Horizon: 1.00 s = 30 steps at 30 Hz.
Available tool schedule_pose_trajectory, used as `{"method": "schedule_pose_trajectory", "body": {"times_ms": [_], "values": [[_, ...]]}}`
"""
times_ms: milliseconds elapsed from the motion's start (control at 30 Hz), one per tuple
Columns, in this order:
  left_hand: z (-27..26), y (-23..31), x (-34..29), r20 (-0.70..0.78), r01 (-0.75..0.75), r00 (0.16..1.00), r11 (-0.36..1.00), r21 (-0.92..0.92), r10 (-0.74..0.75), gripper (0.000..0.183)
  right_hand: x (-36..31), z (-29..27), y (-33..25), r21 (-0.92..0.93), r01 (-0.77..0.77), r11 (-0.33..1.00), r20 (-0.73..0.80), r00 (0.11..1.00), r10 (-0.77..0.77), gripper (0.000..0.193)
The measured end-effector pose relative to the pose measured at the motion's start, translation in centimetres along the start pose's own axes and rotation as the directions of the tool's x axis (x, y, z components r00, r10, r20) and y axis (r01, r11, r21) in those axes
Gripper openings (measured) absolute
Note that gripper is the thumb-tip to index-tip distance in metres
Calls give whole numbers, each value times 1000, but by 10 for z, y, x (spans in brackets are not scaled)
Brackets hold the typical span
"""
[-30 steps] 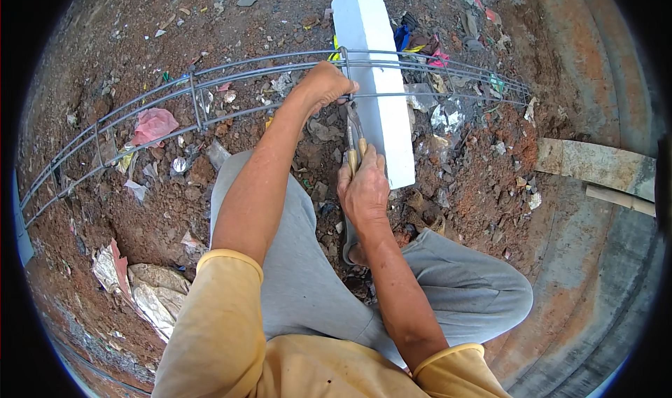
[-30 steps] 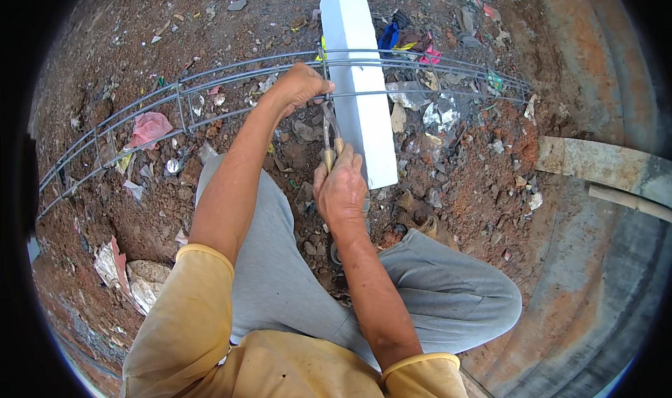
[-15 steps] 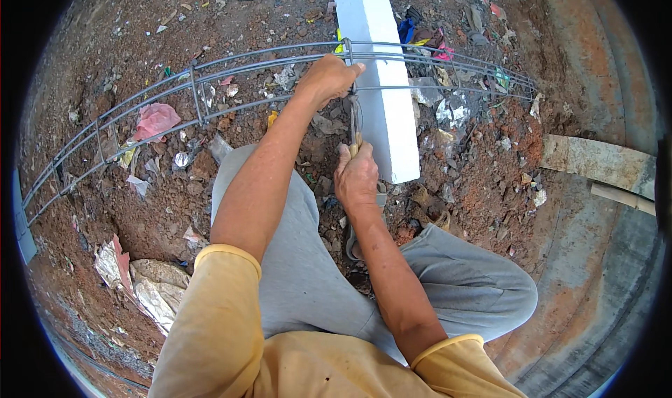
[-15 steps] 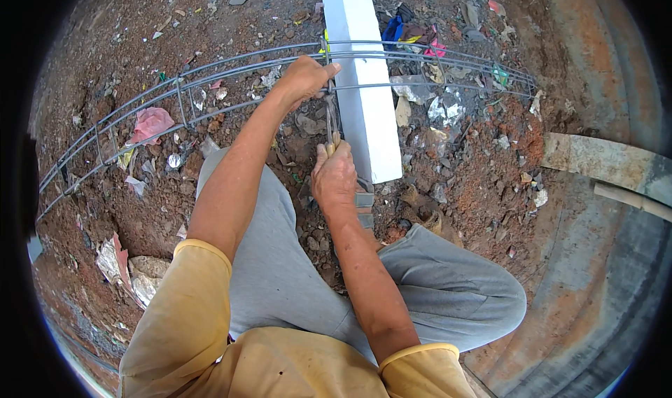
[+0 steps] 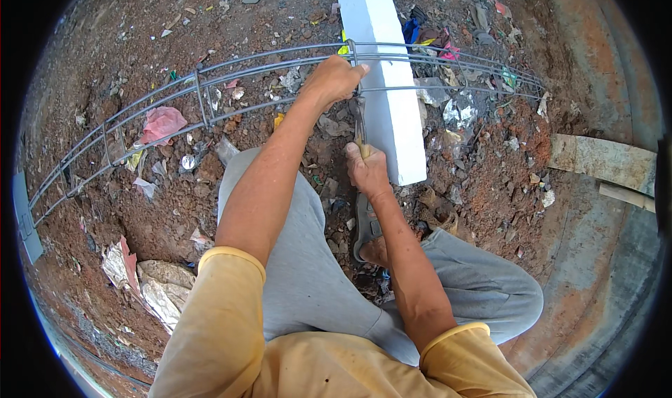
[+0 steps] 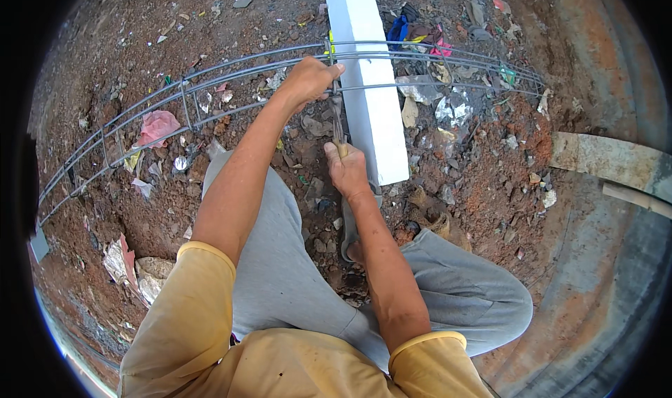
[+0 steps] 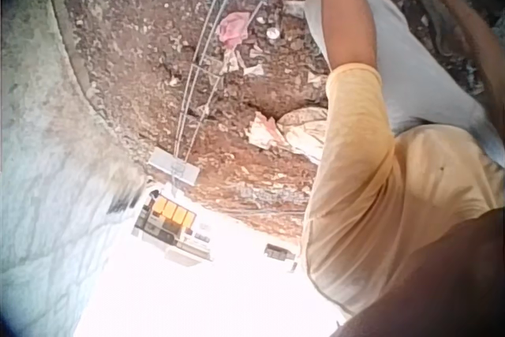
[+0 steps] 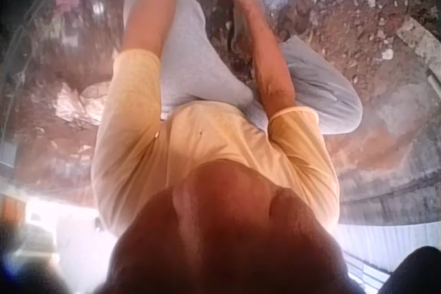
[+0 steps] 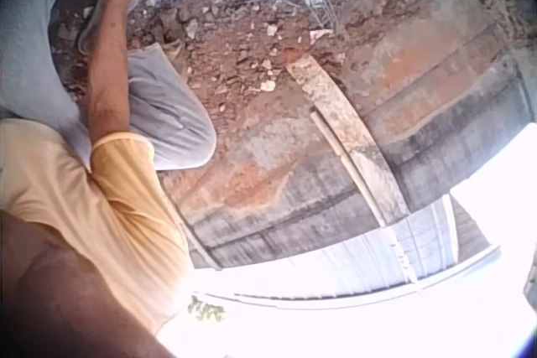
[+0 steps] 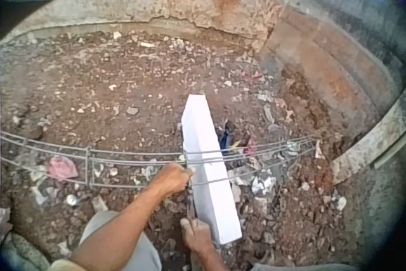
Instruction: The person twists thin wire around intersections of a steel rebar cage using pliers.
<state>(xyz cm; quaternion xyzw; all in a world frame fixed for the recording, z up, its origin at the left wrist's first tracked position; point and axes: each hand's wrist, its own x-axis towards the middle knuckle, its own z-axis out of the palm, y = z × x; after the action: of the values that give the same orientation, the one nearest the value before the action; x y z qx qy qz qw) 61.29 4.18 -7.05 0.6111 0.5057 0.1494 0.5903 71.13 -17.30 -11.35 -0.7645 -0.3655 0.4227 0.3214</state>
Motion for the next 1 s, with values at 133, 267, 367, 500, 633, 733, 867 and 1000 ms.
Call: {"method": "schedule_pose_trajectory", "body": {"times_ms": [133,267,367,500,633,733,867,1000], "values": [[-9,4,-6,6,15,1000,1000,23,-15,53,-16,-12,-32,613,-581,535,632,767,109,35],[-6,5,-5,69,72,995,996,-47,-68,56,-16,-19,-33,490,-488,723,578,802,149,37],[-4,1,5,98,71,993,996,-56,-65,56,-18,-17,-29,384,-423,821,536,826,175,39],[-8,-1,2,89,70,994,997,-26,-67,54,-35,4,-45,-451,-151,880,-284,959,20,29],[-9,7,-2,99,85,991,996,20,-86,54,-33,-14,-55,6,-217,976,87,973,216,20],[-3,7,1,89,71,993,997,18,-73,54,-22,-42,-32,413,-448,793,559,812,168,24],[-7,4,0,72,61,996,998,-14,-60,54,-40,-13,-33,-217,-51,975,-111,993,27,56],[-9,1,1,80,62,995,998,18,-63,52,-55,9,-46,-527,7,850,-331,919,-213,39]]}}
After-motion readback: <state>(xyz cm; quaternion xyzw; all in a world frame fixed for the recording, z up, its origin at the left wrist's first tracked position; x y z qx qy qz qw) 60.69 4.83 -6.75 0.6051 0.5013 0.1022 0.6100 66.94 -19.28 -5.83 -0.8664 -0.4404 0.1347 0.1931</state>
